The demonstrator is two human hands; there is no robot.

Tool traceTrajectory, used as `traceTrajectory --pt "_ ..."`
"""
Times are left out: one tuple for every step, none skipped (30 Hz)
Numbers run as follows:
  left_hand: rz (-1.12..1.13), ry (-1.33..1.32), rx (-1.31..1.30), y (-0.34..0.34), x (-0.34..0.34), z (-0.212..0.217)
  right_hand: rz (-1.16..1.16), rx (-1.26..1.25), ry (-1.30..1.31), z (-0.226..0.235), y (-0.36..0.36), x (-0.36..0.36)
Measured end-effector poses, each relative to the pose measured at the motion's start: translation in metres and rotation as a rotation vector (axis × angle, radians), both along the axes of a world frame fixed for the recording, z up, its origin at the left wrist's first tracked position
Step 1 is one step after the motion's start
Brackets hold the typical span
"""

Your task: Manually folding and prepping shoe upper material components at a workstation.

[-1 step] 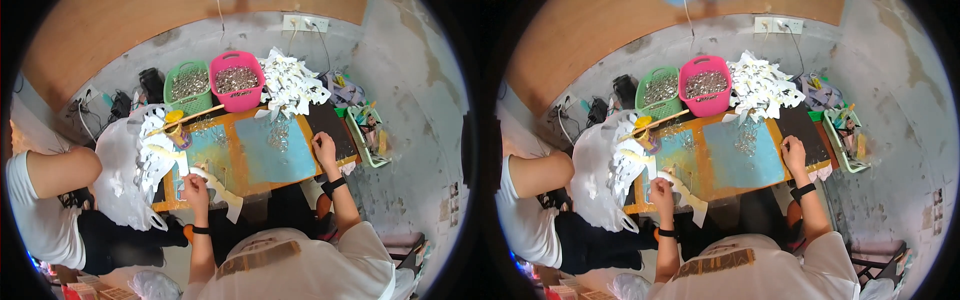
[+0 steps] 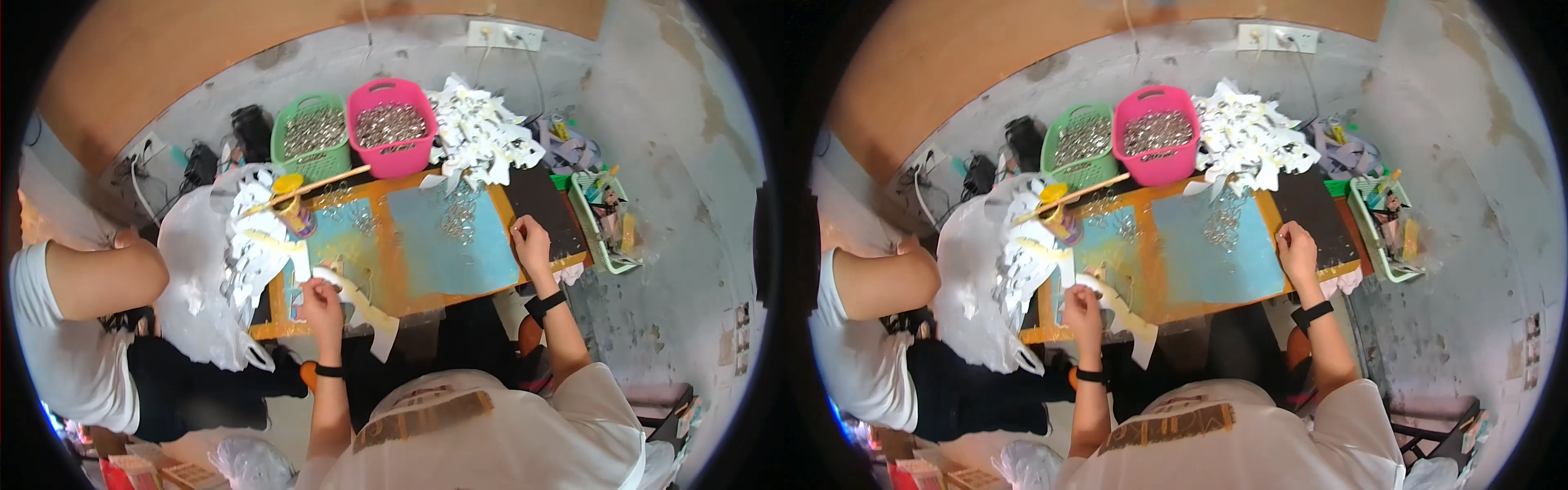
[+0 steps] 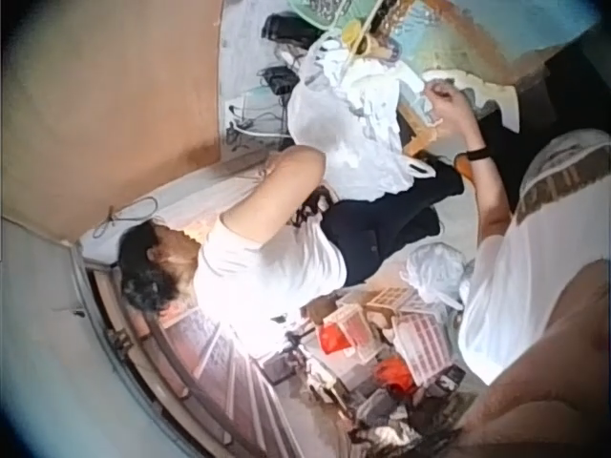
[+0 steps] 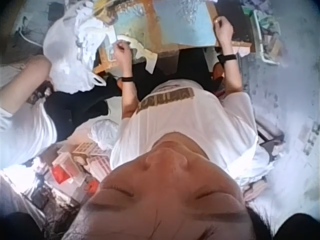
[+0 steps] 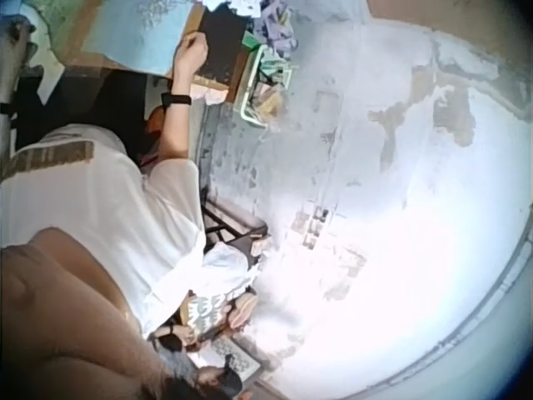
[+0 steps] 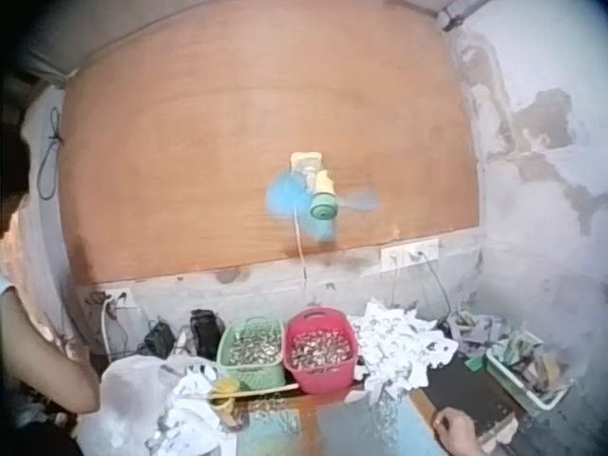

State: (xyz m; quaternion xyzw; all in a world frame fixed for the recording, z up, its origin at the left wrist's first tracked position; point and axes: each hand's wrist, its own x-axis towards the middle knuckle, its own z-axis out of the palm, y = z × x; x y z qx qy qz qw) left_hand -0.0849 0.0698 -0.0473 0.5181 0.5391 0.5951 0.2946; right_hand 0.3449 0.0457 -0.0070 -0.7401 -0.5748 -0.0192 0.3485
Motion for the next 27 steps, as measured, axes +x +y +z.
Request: traceTrajectory --pt "0.003 0.01 0.059 0.002 0.0 0.004 0.049 -0.003 0.186 0.007 -0.005 -0.017" --pt "0.038 0.115 -0.025 0.0 0.0 0.007 0.098 -0.011 0.373 0.014 -0.01 -0.035" --pt "0.035 0.075 -0.022 0.002 0.0 0.002 0.214 -0.024 0.327 0.025 -0.017 -0.059" --pt "0.007 0.047 -0.052 0.004 0.004 0.004 0.343 -0.097 0.492 0.019 -0.021 -0.075" --pt "-0.008 0.021 -0.084 0.004 0.003 0.005 0.436 -0.181 0.607 0.028 -0.025 -0.099" --pt "-0.02 -0.016 -0.114 0.004 0.002 0.007 0.526 -0.265 0.718 0.039 -0.031 -0.121" --pt "-0.038 -0.054 -0.141 0.005 0.002 0.01 0.602 -0.307 0.849 0.031 -0.031 -0.136" --pt "-0.045 -0.088 -0.14 0.004 0.003 0.012 0.677 -0.349 0.98 0.022 -0.031 -0.149" --pt "-0.034 -0.083 -0.14 0.003 0.002 0.013 0.688 -0.354 0.984 0.02 -0.031 -0.161" --pt "-0.005 -0.086 -0.121 0.002 0.0 0.013 0.738 -0.403 0.949 0.019 -0.031 -0.172" --pt "0.022 -0.09 -0.103 0.002 -0.001 0.013 0.786 -0.451 0.913 0.017 -0.031 -0.182" --pt "0.047 -0.094 -0.083 0.0 -0.001 0.014 0.785 -0.442 0.801 0.017 -0.032 -0.192" --pt "0.054 -0.092 -0.083 0.0 -0.001 0.014 0.792 -0.444 0.802 0.018 -0.033 -0.199" --pt "0.07 -0.024 -0.052 -0.001 -0.001 0.014 0.778 -0.434 0.723 0.021 -0.035 -0.205" --pt "0.087 0.042 -0.023 -0.001 0.0 0.014 0.763 -0.426 0.643 0.025 -0.035 -0.21" --pt "0.079 0.033 -0.057 -0.001 -0.001 0.014 0.768 -0.431 0.642 0.027 -0.036 -0.213" --pt "0.085 0.032 -0.06 -0.001 -0.001 0.013 0.793 -0.41 0.578 0.029 -0.036 -0.215" --pt "0.133 0.084 -0.037 -0.001 0.001 0.014 0.815 -0.386 0.514 0.03 -0.035 -0.217" --pt "0.18 0.136 -0.014 0.0 0.002 0.015 0.819 -0.387 0.513 0.024 -0.034 -0.219" --pt "0.213 0.126 -0.021 -0.001 0.003 0.016 0.853 -0.305 0.434 0.014 -0.032 -0.221" --pt "0.214 0.125 -0.022 -0.003 0.002 0.016 0.88 -0.223 0.355 0.012 -0.031 -0.222" --pt "0.273 0.093 0.013 -0.006 0.001 0.015 0.882 -0.224 0.354 0.01 -0.031 -0.223" --pt "0.332 0.062 0.048 -0.011 -0.001 0.015 0.877 -0.178 0.354 0.009 -0.032 -0.223" --pt "0.327 0.061 0.045 -0.021 0.001 0.018 0.865 -0.132 0.354 0.008 -0.032 -0.222" --pt "0.368 0.144 0.089 -0.039 0.005 0.025 0.862 -0.135 0.356 0.009 -0.033 -0.222" --pt "0.417 0.228 0.136 -0.058 0.006 0.029 0.854 -0.123 0.369 0.012 -0.034 -0.223" --pt "0.385 0.289 0.096 -0.078 0.009 0.025 0.843 -0.11 0.381 0.014 -0.034 -0.223"
